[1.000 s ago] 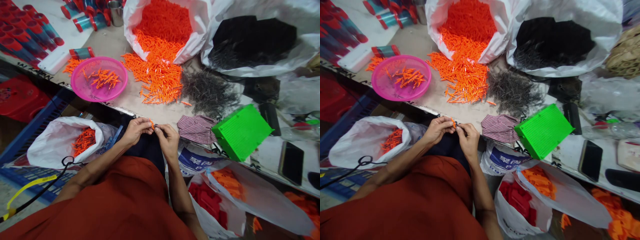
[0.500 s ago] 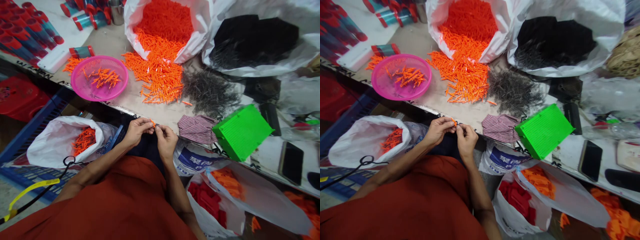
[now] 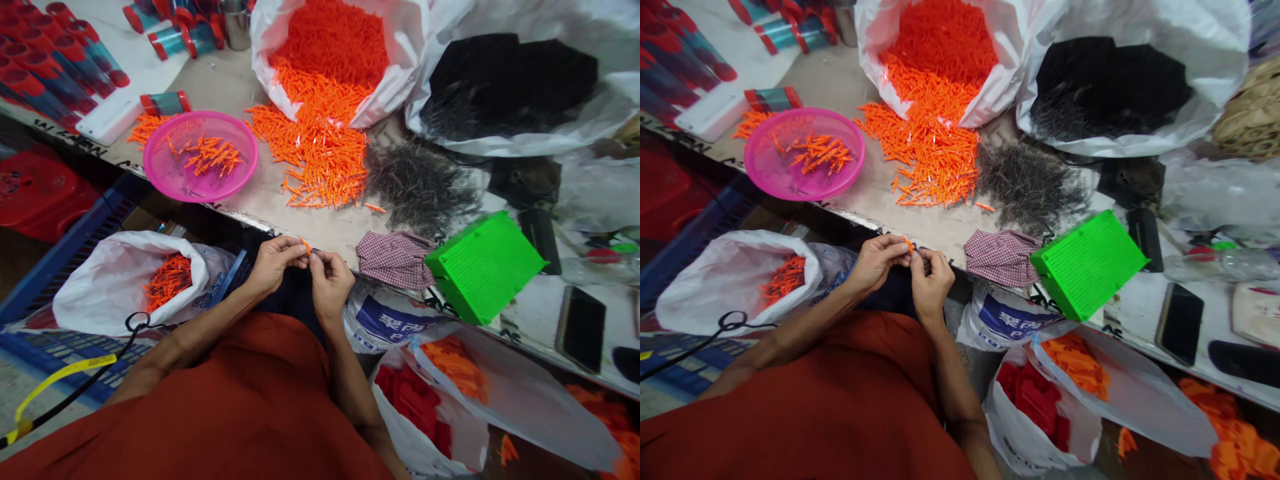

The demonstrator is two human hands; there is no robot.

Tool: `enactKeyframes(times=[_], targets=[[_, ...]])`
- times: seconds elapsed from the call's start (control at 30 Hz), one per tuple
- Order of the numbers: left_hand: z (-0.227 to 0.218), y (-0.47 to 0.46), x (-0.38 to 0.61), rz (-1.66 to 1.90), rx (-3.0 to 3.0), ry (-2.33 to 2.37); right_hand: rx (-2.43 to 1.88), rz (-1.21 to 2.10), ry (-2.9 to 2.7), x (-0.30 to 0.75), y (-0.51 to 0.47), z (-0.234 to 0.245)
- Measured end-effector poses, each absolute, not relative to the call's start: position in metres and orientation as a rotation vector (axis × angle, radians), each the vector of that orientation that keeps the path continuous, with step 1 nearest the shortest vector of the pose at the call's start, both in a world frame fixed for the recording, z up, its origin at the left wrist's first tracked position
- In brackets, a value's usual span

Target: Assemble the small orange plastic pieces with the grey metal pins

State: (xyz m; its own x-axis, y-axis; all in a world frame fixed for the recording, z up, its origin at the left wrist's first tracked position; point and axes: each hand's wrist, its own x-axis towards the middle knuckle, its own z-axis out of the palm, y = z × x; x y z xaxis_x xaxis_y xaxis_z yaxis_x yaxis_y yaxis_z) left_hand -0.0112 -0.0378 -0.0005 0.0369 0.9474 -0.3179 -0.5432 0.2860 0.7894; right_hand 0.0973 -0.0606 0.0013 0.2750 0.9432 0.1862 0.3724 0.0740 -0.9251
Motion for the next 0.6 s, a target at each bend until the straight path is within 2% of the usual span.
enactKeyframes(times=[0.6], targets=[[0.0007,-0.0382,-0.0112,1.231,0.532,0.973,-1.514,0.744,-1.302,0.1015,-0.0597,0.0006]])
